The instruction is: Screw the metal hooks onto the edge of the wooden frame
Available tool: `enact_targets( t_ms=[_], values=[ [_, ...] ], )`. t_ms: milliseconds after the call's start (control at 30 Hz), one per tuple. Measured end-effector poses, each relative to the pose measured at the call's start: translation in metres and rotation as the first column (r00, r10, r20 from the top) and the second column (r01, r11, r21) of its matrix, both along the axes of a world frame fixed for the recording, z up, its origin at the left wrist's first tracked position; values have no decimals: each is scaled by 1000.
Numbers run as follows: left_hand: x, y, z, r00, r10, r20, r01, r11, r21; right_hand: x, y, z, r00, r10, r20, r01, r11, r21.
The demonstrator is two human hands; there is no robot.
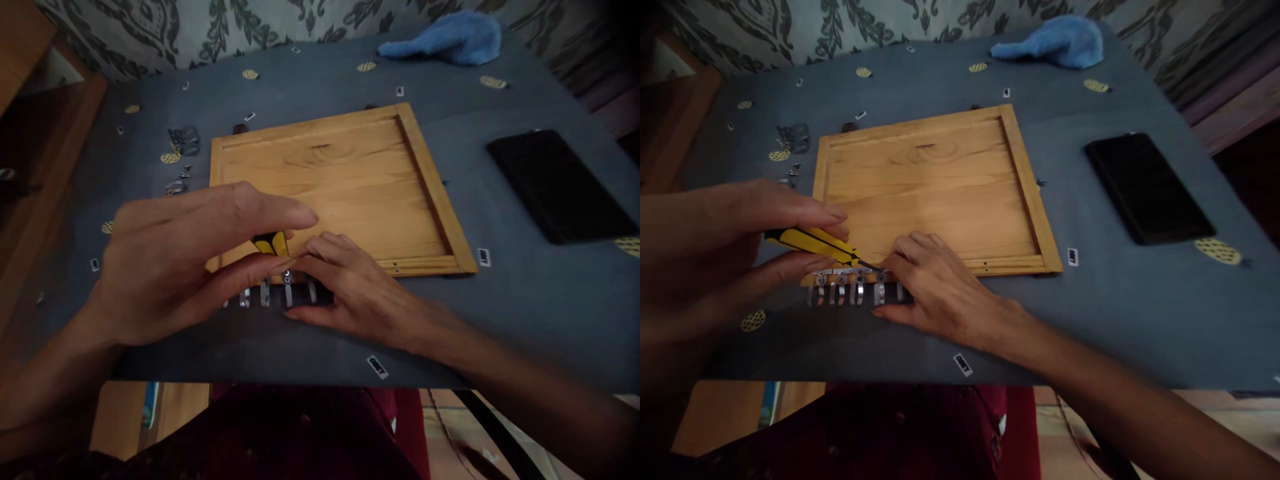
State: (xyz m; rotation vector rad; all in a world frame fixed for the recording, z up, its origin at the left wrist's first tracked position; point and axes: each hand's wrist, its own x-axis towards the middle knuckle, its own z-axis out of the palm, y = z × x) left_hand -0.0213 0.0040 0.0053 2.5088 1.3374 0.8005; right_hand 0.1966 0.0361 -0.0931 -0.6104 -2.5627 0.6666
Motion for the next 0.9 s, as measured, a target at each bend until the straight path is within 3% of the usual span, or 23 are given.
enact_targets(
  t_ms=[100, 367, 600, 800, 900],
  values=[
    [3, -1, 2, 995, -59, -82, 60, 998, 15, 0, 0, -1, 1000, 5, 9, -4, 1000, -17],
    [5, -3, 4, 988, -8, -152, 12, 1000, 24, -1, 1, -4, 1000, 8, -9, -8, 1000, -10],
    [5, -2, 2, 990, -8, -143, 18, 997, 72, -2, 1, -2, 1000, 7, 7, -7, 1000, -3],
    [3, -5, 1, 992, 46, -122, -46, 999, 1, -2, 1, -1, 1000, 15, -12, -16, 1000, -20],
    [-4, -4, 4, 994, 67, -84, -63, 997, 52, 0, 3, 3, 999, 22, -29, -24, 998, -51]
  ],
)
